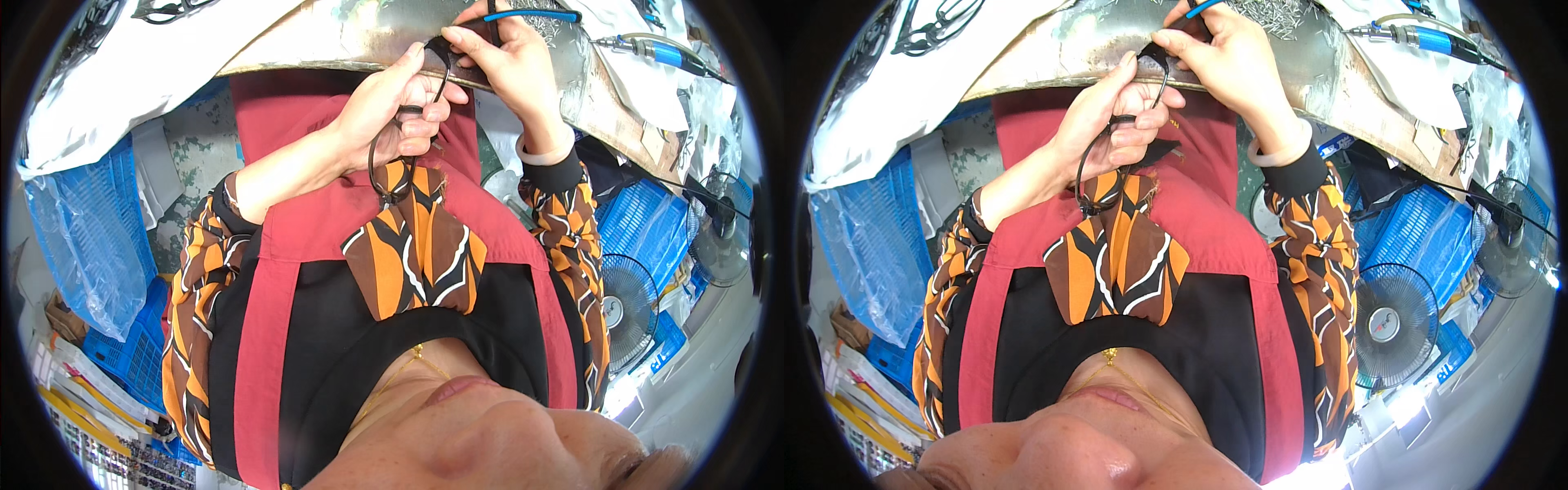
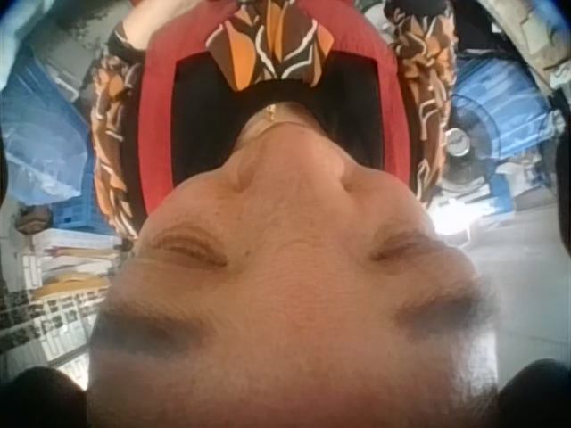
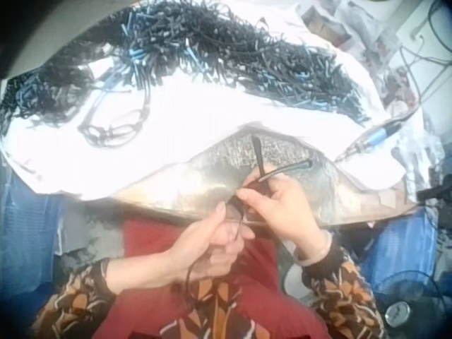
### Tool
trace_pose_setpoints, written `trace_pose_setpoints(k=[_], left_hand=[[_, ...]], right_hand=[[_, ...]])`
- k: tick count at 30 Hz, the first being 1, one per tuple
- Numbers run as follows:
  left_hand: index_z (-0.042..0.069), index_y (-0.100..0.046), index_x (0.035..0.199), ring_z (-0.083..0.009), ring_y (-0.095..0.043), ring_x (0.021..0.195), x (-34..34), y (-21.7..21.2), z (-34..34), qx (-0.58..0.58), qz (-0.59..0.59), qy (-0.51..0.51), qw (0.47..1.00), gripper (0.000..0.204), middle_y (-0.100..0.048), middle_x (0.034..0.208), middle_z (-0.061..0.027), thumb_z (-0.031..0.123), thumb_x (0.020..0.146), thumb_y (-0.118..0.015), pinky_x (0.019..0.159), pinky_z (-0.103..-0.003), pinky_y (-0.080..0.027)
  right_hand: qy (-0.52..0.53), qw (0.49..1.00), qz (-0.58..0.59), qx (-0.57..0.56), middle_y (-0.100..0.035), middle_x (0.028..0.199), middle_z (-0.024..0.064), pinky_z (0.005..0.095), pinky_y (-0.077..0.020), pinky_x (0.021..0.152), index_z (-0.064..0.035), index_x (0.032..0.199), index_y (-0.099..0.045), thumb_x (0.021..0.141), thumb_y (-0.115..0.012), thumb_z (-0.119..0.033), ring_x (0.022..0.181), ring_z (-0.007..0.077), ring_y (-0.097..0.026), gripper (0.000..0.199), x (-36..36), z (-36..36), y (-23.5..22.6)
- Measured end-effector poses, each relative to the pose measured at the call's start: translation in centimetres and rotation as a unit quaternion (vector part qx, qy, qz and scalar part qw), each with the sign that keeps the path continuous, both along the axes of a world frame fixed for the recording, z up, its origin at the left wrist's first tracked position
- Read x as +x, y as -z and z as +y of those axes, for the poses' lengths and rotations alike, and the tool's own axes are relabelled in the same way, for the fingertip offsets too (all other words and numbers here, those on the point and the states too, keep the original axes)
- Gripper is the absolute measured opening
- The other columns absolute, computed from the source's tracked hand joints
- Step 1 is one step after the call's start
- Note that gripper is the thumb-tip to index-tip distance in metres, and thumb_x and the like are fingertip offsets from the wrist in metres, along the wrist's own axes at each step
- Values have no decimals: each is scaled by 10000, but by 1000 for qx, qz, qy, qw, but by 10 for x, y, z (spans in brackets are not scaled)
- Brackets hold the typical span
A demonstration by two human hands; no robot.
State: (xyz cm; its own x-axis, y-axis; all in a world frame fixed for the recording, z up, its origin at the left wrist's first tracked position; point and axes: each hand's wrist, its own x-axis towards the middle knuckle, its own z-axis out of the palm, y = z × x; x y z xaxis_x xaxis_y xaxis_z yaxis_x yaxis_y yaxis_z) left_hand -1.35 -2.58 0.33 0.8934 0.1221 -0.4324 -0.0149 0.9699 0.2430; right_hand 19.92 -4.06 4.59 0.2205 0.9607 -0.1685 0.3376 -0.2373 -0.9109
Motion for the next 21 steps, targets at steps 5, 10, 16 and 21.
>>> trace_pose_setpoints(k=[5,10,16,21], left_hand=[[-62,-586,1219,-52,-378,565,2,9,-1,-11,-46,-8,999,733,-468,777,19,618,1081,-346,494,-238,-342],[-37,-594,1168,-54,-431,554,-5,-23,12,18,-20,-11,1000,690,-520,795,-2,597,1090,-334,490,-236,-404],[68,-556,1216,-141,-546,690,23,-42,31,324,29,-491,808,387,-560,806,-18,414,1117,-414,644,-304,-469],[38,-409,1154,-205,-710,869,-2,14,22,683,-25,-389,618,454,-639,967,-106,67,899,-783,948,-473,-573]], right_hand=[[-1,999,36,-21,-685,782,34,249,-491,605,-11,945,-710,928,-734,-124,664,85,-622,117,0,2,5],[-106,938,-262,198,-750,979,139,339,-528,785,-38,997,-773,942,-718,-194,920,260,-716,174,9,-2,-6],[70,922,-46,379,-622,796,50,245,-451,615,-6,1069,-707,1092,-532,-247,683,84,-559,298,24,-18,-15],[130,982,-104,90,-661,730,49,248,-493,561,-19,1049,-680,1032,-635,-167,567,105,-614,155,8,-22,11]])
